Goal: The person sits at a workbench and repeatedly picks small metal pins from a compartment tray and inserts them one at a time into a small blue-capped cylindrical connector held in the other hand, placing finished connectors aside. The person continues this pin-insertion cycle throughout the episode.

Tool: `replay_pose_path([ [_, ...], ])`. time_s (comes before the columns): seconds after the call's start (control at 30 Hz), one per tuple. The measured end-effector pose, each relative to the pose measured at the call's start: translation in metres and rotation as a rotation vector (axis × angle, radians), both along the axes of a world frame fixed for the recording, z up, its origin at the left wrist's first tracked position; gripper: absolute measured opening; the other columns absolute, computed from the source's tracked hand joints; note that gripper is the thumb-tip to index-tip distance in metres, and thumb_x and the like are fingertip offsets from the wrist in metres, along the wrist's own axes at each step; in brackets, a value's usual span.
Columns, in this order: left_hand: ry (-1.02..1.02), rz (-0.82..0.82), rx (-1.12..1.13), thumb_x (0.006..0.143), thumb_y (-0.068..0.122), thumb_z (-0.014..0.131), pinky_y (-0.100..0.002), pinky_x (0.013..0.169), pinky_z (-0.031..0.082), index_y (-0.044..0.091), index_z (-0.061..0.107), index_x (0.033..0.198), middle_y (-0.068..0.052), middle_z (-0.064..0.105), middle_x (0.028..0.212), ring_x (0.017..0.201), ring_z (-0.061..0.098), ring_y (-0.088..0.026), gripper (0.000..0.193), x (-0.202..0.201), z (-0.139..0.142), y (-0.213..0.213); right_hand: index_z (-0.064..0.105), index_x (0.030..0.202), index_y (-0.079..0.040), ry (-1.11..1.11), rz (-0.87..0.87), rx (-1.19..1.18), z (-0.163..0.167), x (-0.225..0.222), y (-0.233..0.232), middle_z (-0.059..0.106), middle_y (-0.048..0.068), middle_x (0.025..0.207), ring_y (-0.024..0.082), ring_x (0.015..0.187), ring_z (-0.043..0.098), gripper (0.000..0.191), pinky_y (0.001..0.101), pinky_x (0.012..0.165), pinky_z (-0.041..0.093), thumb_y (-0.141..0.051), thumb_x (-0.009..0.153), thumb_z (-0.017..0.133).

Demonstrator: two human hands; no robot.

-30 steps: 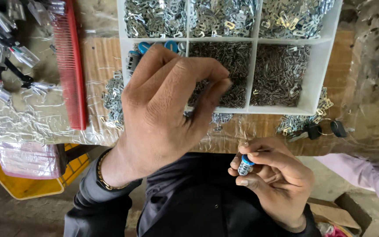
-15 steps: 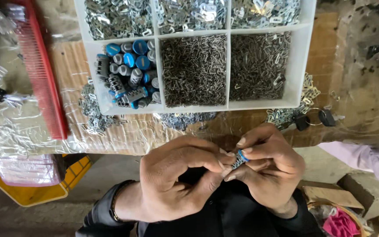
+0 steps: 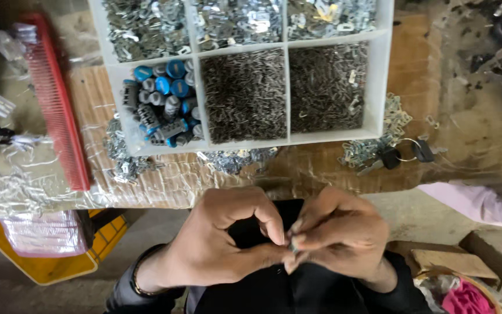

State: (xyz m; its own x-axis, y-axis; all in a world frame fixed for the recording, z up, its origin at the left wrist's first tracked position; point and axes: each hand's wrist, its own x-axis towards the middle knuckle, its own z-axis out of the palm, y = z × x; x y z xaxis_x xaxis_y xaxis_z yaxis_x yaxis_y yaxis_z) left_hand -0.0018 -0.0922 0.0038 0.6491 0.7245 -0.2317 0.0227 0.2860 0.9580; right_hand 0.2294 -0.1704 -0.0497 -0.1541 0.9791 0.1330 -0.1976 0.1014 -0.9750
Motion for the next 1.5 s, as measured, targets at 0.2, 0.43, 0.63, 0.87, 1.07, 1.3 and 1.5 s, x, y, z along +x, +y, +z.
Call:
replay_pose_path([
  [0.2,0.4,0.041,0.813,0.088,0.022,0.088,-0.035,0.074,0.054,0.007,0.073,0.109,-0.005,0.07,0.102,0.088,0.067,-0.022,0.03,0.026,0.006,-0.001,0.073,0.113,0.001,0.345,-0.214,-0.326,0.009,0.017,-0.031,0.064,0.023,0.118,0.025,0.09,0.076,0.031,0.0375,0.07,0.07,0.001,0.085,0.086],
  [0.43,0.666,0.025,1.008,0.095,0.029,0.083,-0.04,0.077,0.053,0.003,0.072,0.121,-0.009,0.063,0.101,0.089,0.062,-0.025,0.039,0.067,0.011,0.017,0.071,0.12,-0.002,0.321,-0.239,-0.321,0.011,0.039,-0.053,0.061,0.021,0.119,0.027,0.091,0.072,0.036,0.0353,0.07,0.067,0.006,0.088,0.085],
  [0.63,0.608,0.021,1.083,0.097,0.025,0.077,-0.037,0.084,0.057,0.005,0.072,0.116,-0.004,0.067,0.105,0.096,0.067,-0.022,0.029,0.053,0.008,0.006,0.071,0.118,-0.002,0.328,-0.278,-0.356,0.009,0.039,-0.048,0.06,0.021,0.12,0.028,0.091,0.07,0.037,0.0355,0.068,0.066,0.007,0.085,0.084],
  [0.87,0.757,0.099,1.169,0.09,0.022,0.081,-0.036,0.083,0.055,0.005,0.075,0.117,-0.01,0.068,0.106,0.1,0.062,-0.027,0.033,0.052,-0.009,-0.01,0.072,0.121,0.0,0.36,-0.213,-0.313,0.024,0.041,-0.043,0.06,0.019,0.117,0.027,0.095,0.072,0.035,0.0343,0.072,0.068,0.012,0.089,0.082],
  [1.07,0.501,0.065,1.167,0.077,0.009,0.08,-0.036,0.085,0.06,0.002,0.077,0.105,-0.01,0.071,0.106,0.098,0.068,-0.026,0.028,0.015,-0.028,-0.022,0.07,0.122,0.002,0.35,-0.222,-0.365,0.008,0.028,-0.037,0.06,0.024,0.126,0.028,0.099,0.072,0.041,0.037,0.074,0.067,0.018,0.085,0.077],
  [1.3,0.551,0.092,1.055,0.079,0.006,0.078,-0.036,0.083,0.056,0.003,0.076,0.11,-0.009,0.069,0.106,0.097,0.065,-0.026,0.031,0.026,0.008,0.008,0.069,0.125,0.001,0.352,-0.23,-0.368,0.009,0.021,-0.037,0.06,0.023,0.125,0.027,0.098,0.071,0.04,0.0372,0.078,0.067,0.016,0.089,0.078],
  [1.5,0.468,0.135,1.076,0.085,0.006,0.08,-0.037,0.087,0.056,-0.003,0.075,0.123,-0.01,0.069,0.113,0.102,0.066,-0.026,0.039,0.049,-0.011,0.004,0.072,0.121,0.002,0.318,-0.346,-0.307,0.02,0.023,-0.044,0.061,0.019,0.115,0.024,0.093,0.071,0.031,0.0325,0.072,0.066,0.011,0.092,0.08],
])
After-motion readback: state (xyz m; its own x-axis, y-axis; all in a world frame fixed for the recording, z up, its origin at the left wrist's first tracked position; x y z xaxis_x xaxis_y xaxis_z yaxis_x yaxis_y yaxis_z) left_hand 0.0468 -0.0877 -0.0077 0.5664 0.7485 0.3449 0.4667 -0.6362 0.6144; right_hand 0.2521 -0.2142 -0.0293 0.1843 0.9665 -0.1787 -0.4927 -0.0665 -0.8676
